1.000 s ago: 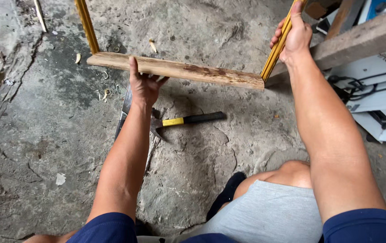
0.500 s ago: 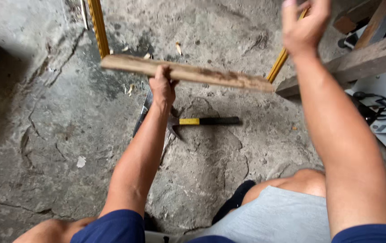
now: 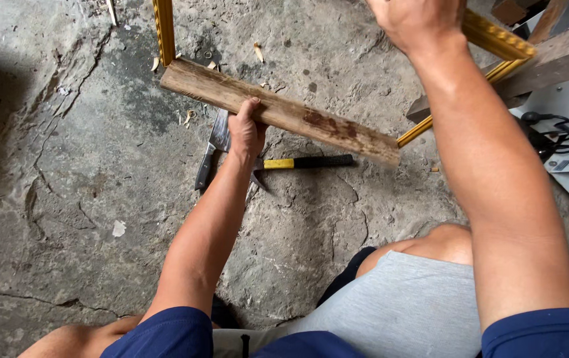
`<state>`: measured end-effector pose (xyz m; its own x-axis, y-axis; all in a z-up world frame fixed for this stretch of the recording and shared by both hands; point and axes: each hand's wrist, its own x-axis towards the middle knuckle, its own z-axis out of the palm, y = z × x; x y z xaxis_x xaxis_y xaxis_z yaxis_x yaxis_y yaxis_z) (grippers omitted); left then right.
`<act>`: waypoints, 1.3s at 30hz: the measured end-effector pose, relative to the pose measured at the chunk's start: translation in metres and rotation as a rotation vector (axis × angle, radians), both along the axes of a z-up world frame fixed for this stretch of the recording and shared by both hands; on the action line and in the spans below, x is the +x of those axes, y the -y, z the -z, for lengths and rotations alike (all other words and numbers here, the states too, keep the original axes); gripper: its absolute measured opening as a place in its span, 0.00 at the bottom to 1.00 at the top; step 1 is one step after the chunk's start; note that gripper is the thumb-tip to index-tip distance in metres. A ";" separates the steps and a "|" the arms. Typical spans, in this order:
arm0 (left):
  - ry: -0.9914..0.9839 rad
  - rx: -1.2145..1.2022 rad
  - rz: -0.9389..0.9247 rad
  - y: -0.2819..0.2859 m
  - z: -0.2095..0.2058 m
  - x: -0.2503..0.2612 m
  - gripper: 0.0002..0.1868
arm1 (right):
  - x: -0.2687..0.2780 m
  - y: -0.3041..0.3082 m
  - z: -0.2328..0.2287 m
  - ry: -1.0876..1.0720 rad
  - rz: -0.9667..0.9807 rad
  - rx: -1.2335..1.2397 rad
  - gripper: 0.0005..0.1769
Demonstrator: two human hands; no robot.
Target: The person repairs a wooden frame by using a hammer to drive nails and a cleaver to scrape wood, then carries the frame through a house.
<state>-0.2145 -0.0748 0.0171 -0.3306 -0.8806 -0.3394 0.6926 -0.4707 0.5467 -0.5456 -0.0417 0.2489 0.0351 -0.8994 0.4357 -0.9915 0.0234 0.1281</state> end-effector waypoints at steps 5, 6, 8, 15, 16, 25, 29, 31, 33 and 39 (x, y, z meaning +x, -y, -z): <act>0.014 -0.023 0.134 -0.010 -0.043 0.010 0.43 | -0.022 0.000 0.021 0.213 0.053 0.142 0.23; 0.050 -0.050 0.159 -0.010 -0.052 0.011 0.51 | -0.023 0.005 0.021 0.231 0.054 0.145 0.22; 0.086 -0.078 0.183 -0.009 -0.060 0.012 0.59 | -0.024 0.005 0.023 0.267 0.066 0.163 0.22; 0.198 0.002 0.214 -0.013 -0.033 0.020 0.56 | -0.033 0.003 0.026 0.373 0.106 0.215 0.19; 0.223 -0.002 0.216 -0.012 -0.032 0.019 0.54 | -0.034 0.003 0.025 0.381 0.105 0.221 0.19; 0.258 -0.006 0.155 -0.013 -0.031 0.016 0.56 | -0.040 0.003 0.027 0.430 0.130 0.261 0.17; 0.231 0.023 0.163 -0.013 -0.021 0.023 0.54 | -0.035 0.005 0.031 0.442 0.125 0.273 0.16; 0.262 0.022 0.164 -0.012 -0.016 0.023 0.50 | -0.034 0.008 0.032 0.440 0.120 0.280 0.15; 0.259 0.020 0.174 -0.010 -0.014 0.023 0.46 | -0.035 0.006 0.033 0.445 0.123 0.281 0.15; 0.227 -0.007 0.195 -0.006 -0.016 0.024 0.33 | -0.034 0.007 0.035 0.453 0.121 0.286 0.14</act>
